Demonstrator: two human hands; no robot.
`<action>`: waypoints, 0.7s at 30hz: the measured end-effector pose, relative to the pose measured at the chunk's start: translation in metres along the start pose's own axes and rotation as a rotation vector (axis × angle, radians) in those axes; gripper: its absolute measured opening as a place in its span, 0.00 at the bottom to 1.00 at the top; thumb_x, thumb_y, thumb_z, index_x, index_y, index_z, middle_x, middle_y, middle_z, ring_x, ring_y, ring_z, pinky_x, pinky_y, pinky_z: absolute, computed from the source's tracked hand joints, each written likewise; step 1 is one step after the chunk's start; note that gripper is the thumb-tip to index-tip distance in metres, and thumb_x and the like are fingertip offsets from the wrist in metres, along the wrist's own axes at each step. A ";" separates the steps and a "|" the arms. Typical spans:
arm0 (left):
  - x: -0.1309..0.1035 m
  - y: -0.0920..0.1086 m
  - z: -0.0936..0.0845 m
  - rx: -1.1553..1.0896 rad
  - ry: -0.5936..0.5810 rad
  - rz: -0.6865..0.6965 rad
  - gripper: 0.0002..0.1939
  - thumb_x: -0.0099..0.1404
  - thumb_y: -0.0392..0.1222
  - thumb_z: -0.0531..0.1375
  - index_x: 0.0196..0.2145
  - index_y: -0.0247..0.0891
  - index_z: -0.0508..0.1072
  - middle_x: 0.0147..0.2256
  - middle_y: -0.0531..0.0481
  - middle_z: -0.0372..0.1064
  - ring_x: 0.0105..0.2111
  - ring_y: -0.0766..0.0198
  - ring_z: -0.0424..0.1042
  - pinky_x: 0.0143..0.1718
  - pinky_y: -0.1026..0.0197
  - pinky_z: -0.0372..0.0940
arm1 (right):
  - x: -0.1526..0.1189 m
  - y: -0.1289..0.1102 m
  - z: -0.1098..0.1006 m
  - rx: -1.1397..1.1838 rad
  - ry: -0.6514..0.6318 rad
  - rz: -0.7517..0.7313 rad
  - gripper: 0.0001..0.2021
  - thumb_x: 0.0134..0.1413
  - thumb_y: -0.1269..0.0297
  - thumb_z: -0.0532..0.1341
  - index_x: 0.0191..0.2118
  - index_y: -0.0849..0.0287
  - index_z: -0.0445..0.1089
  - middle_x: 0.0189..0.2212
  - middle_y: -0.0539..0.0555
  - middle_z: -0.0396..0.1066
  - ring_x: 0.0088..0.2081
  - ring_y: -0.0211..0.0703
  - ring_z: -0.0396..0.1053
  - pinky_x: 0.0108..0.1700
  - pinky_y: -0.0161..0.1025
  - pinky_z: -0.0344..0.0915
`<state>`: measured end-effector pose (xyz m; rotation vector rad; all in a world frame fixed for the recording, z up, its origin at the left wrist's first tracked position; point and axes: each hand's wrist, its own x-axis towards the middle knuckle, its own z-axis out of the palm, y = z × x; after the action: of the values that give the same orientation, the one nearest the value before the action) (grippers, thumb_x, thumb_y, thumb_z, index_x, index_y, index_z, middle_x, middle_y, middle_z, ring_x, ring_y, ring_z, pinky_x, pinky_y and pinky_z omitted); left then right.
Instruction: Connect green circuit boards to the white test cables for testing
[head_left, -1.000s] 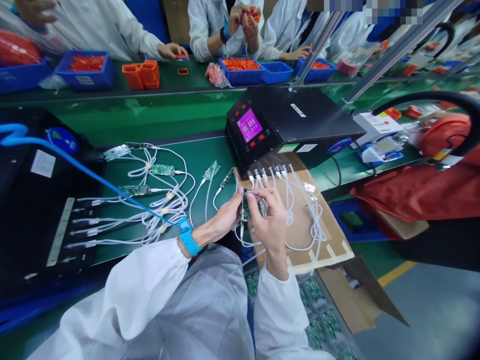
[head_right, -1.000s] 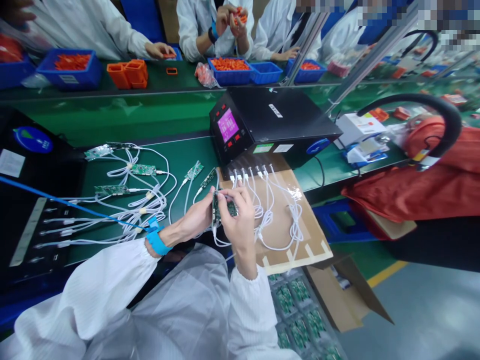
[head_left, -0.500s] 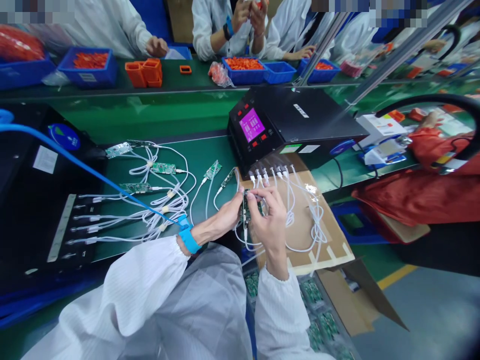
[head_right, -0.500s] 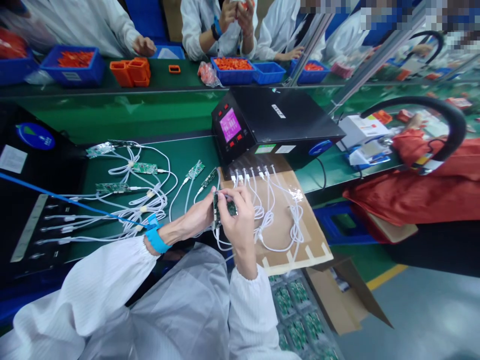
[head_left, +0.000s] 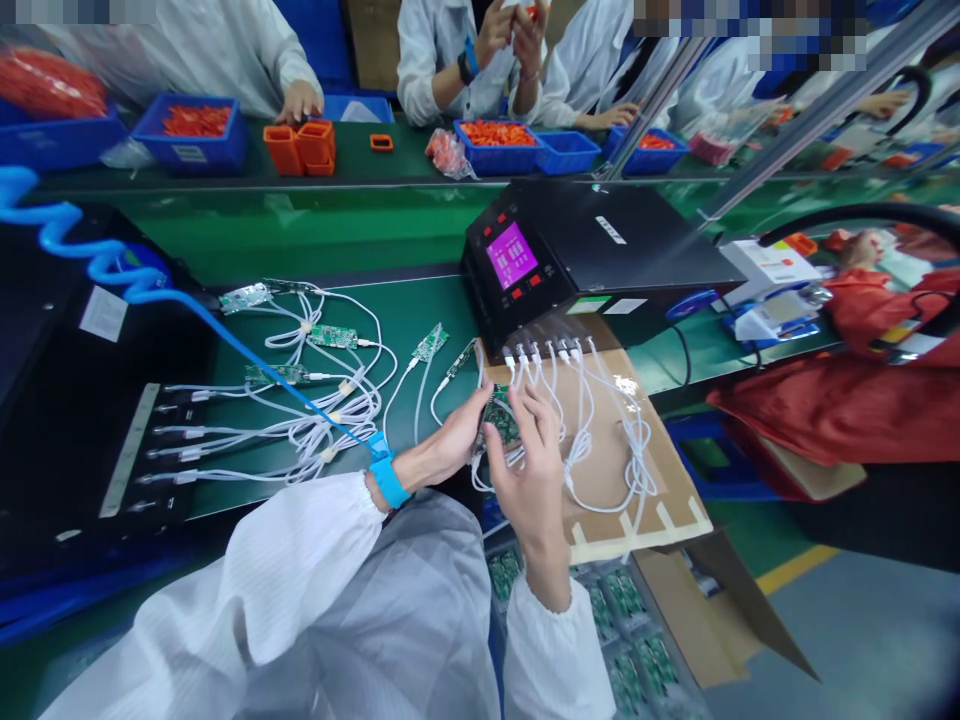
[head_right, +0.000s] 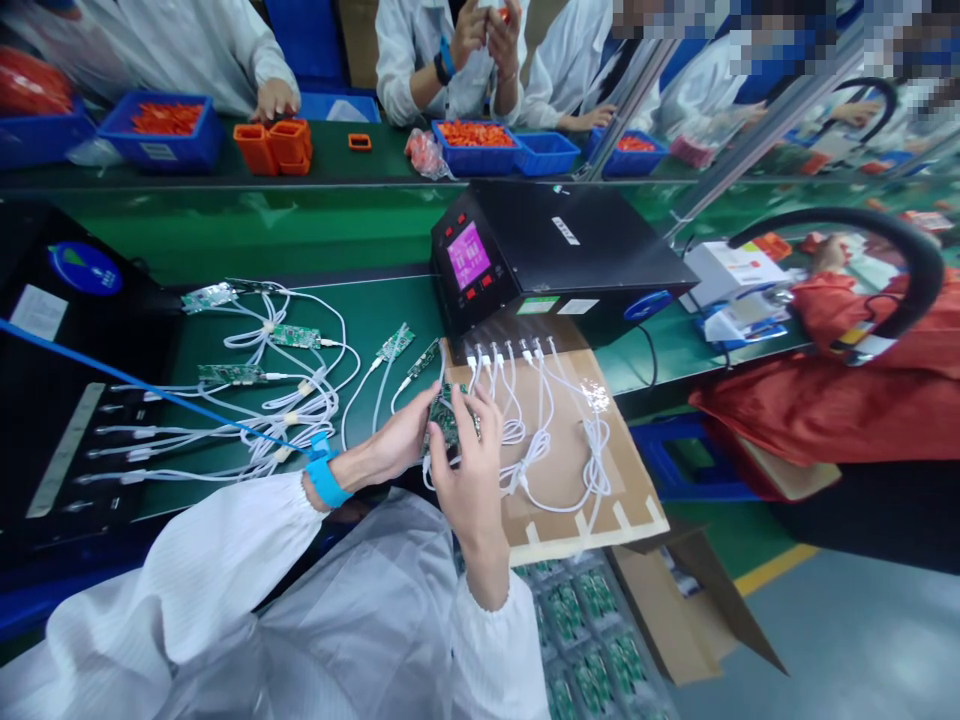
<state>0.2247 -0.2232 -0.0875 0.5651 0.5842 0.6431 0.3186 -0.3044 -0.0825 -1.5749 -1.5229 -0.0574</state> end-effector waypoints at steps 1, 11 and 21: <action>-0.002 0.004 0.003 -0.002 -0.025 -0.020 0.21 0.70 0.57 0.63 0.51 0.40 0.79 0.54 0.44 0.78 0.63 0.51 0.68 0.70 0.49 0.55 | -0.004 -0.003 -0.002 -0.024 0.022 0.006 0.27 0.69 0.67 0.61 0.70 0.53 0.60 0.61 0.64 0.64 0.69 0.57 0.60 0.65 0.63 0.66; -0.004 0.014 0.008 -0.038 0.142 -0.093 0.15 0.63 0.47 0.67 0.44 0.37 0.77 0.44 0.45 0.80 0.52 0.51 0.77 0.62 0.51 0.66 | -0.072 -0.024 -0.001 -0.252 0.004 0.094 0.05 0.62 0.65 0.69 0.36 0.57 0.74 0.51 0.62 0.64 0.63 0.62 0.60 0.59 0.64 0.67; -0.003 0.000 0.009 0.003 0.250 -0.030 0.17 0.62 0.42 0.65 0.49 0.39 0.74 0.50 0.46 0.78 0.57 0.52 0.73 0.61 0.52 0.65 | -0.080 -0.016 0.007 -0.215 0.029 0.106 0.04 0.65 0.72 0.63 0.43 0.58 0.73 0.53 0.62 0.64 0.63 0.58 0.60 0.61 0.64 0.67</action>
<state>0.2286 -0.2280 -0.0797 0.4808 0.8266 0.6893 0.2832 -0.3651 -0.1253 -1.8147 -1.4464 -0.1891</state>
